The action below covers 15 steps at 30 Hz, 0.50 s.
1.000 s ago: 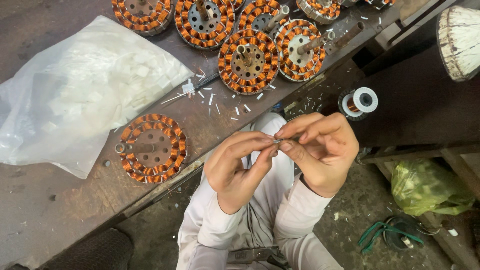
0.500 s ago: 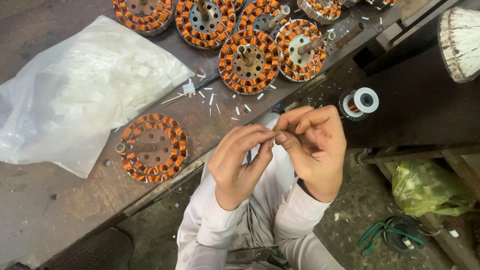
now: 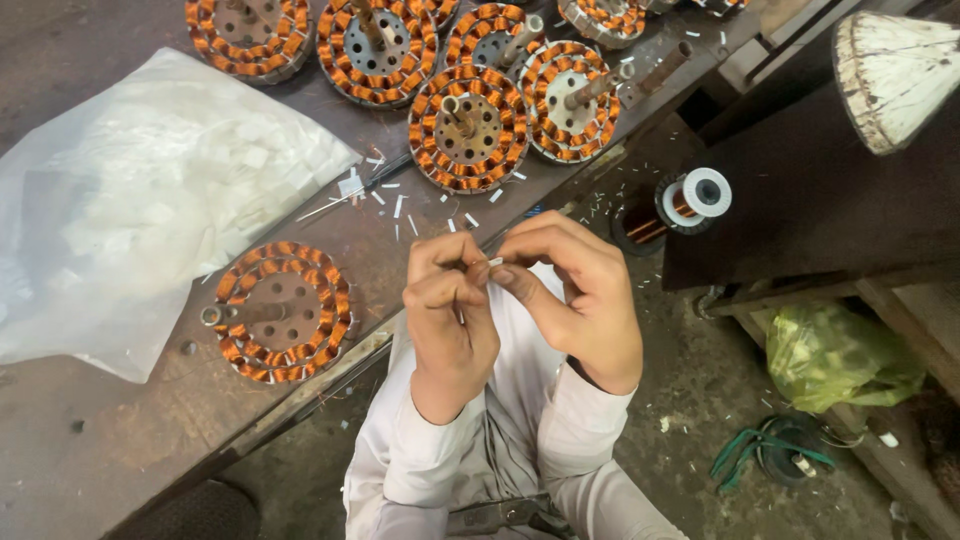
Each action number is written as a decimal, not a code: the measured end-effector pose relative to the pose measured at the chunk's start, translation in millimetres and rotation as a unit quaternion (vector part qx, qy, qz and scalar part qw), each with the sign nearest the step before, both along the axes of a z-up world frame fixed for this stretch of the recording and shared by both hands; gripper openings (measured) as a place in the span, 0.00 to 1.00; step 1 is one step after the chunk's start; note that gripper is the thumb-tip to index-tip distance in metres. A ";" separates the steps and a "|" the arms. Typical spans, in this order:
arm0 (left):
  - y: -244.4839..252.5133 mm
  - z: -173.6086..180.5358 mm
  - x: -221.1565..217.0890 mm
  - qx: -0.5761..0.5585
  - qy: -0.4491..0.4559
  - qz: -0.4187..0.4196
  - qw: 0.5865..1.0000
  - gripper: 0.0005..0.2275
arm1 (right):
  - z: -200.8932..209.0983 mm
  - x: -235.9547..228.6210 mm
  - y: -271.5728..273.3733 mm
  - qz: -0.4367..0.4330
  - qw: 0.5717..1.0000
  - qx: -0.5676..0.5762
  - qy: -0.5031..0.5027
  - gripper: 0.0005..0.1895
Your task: The person sits on the floor and assembles small white insulating pieces onto copper-wound stator components. They pick up insulators from a plastic bag, place them into slots on the stator, and occasionally use scissors to trim excess material.
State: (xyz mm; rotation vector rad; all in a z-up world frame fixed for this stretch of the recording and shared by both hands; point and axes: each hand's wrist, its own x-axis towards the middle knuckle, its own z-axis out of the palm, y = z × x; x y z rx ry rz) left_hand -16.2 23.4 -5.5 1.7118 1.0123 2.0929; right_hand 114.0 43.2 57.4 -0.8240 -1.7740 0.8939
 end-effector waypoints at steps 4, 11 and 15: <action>-3.6 0.2 2.5 -0.014 -0.016 -0.016 1.000 0.11 | 0.5 0.5 -3.6 0.019 0.999 -0.006 0.046 0.07; -12.1 10.6 -8.9 -0.085 -0.053 -0.119 0.988 0.11 | -2.0 4.1 -7.7 0.019 0.990 -0.042 0.132 0.05; -12.7 6.5 -9.7 -0.045 -0.066 -0.105 0.991 0.11 | -0.8 1.7 -6.3 0.024 0.992 -0.015 0.123 0.07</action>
